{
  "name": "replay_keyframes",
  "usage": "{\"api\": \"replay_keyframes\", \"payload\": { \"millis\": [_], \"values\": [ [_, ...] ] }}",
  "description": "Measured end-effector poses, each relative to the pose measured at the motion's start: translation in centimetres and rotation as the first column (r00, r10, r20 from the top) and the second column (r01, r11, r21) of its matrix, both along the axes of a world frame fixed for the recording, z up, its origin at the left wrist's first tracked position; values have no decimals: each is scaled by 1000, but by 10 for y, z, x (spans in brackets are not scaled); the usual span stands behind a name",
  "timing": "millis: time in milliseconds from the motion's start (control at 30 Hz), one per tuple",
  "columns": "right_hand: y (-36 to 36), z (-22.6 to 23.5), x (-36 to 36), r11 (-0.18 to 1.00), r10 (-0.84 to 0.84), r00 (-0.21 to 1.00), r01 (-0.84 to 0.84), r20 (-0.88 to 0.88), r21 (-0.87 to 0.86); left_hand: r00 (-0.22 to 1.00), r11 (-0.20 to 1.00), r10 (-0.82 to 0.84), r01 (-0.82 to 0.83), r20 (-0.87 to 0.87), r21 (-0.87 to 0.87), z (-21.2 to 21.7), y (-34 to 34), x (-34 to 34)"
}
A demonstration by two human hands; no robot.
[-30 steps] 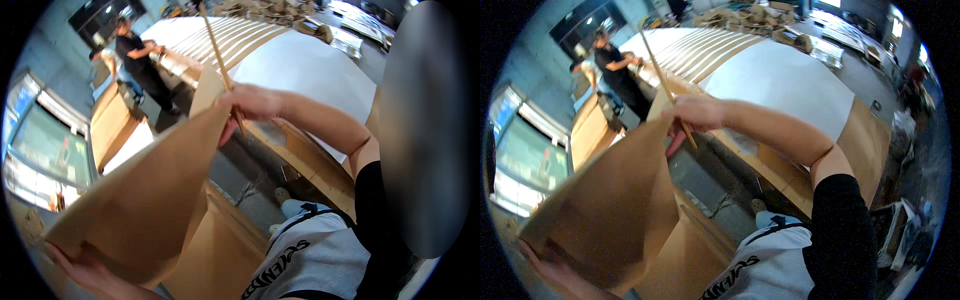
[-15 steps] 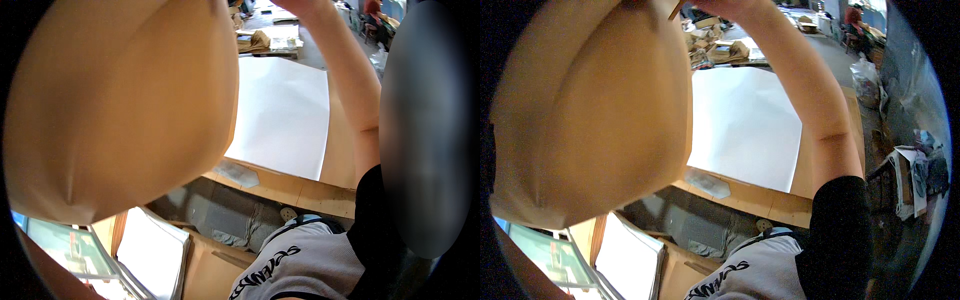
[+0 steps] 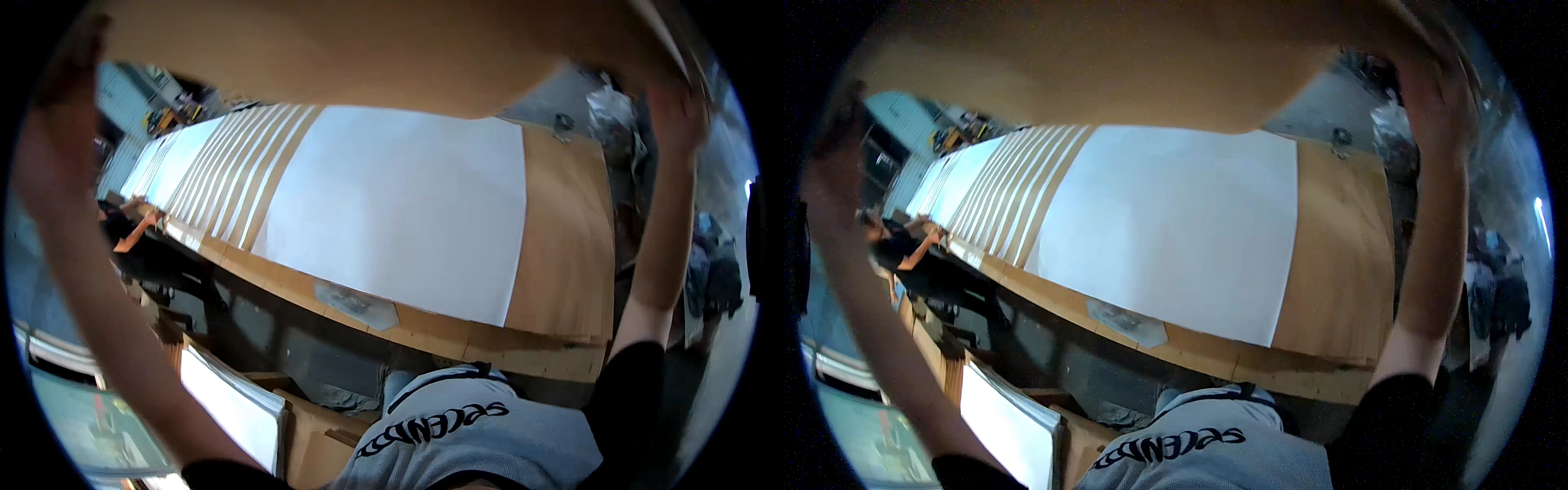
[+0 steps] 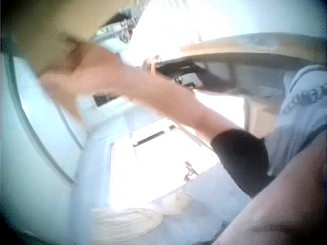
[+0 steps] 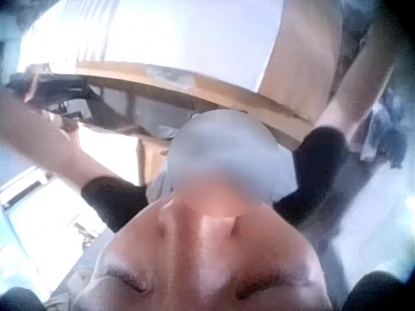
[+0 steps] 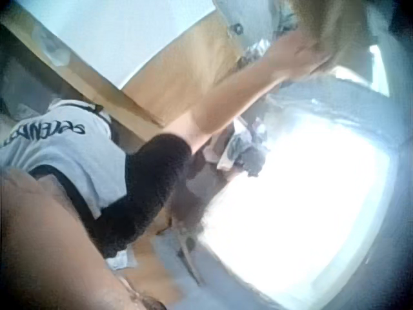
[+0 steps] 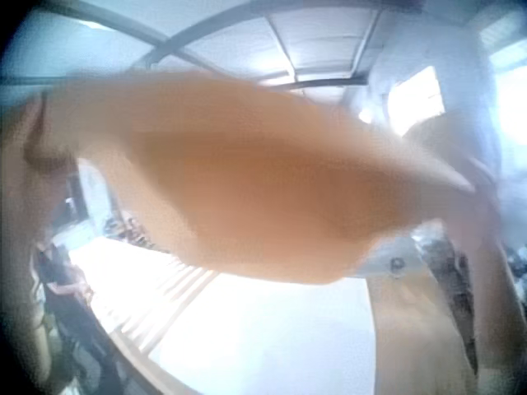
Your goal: The person repeatedly picks up large white sheets from a stack, places them on a wooden workbench, and covers them with brown paper. The person smooths the brown paper over the white sheet using a thin stick. This process is repeated multiple times throughout the clip.
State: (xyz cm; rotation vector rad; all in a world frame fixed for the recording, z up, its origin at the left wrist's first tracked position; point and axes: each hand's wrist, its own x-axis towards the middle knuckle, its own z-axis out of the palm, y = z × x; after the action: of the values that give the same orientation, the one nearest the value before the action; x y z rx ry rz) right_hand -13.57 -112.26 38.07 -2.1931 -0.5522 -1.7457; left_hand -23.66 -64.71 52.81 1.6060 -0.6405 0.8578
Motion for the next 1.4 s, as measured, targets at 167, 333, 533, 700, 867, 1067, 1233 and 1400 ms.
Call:
{"api": "replay_keyframes", "payload": {
  "millis": [167, 333, 533, 700, 867, 1067, 1233, 1400],
  "values": [
    [49, -128, -63, 717, 379, 882, -89, -280, 692, 960, 828, -68, -97, -271, -553, -173, 9, 34],
    [130, -284, -101, 151, 653, 704, 242, -281, 958, 660, 704, -426, -188, -618, -685, -333, 54, 46],
    [204, -376, -142, -312, 773, 634, 405, -18, 859, 435, 723, -480, -296, -762, -624, -503, 92, 67],
    [215, -418, -156, -319, 760, 647, 460, -66, 828, 421, 700, -477, -348, -771, -624, -558, 97, 63],
    [234, -418, -161, -304, 742, 663, 469, -103, 829, 474, 562, -560, -385, -679, -732, -548, 102, 58],
    [240, -430, -159, -214, 769, 616, 502, -173, 838, 478, 435, -651, -401, -590, -806, -545, 115, 58],
    [241, -433, -156, -171, 778, 598, 496, -192, 851, 430, 339, -723, -460, -540, -821, -544, 120, 65],
    [255, -423, -153, -137, 760, 606, 500, -233, 855, 389, 331, -744, -492, -543, -805, -544, 131, 61]
  ]
}}
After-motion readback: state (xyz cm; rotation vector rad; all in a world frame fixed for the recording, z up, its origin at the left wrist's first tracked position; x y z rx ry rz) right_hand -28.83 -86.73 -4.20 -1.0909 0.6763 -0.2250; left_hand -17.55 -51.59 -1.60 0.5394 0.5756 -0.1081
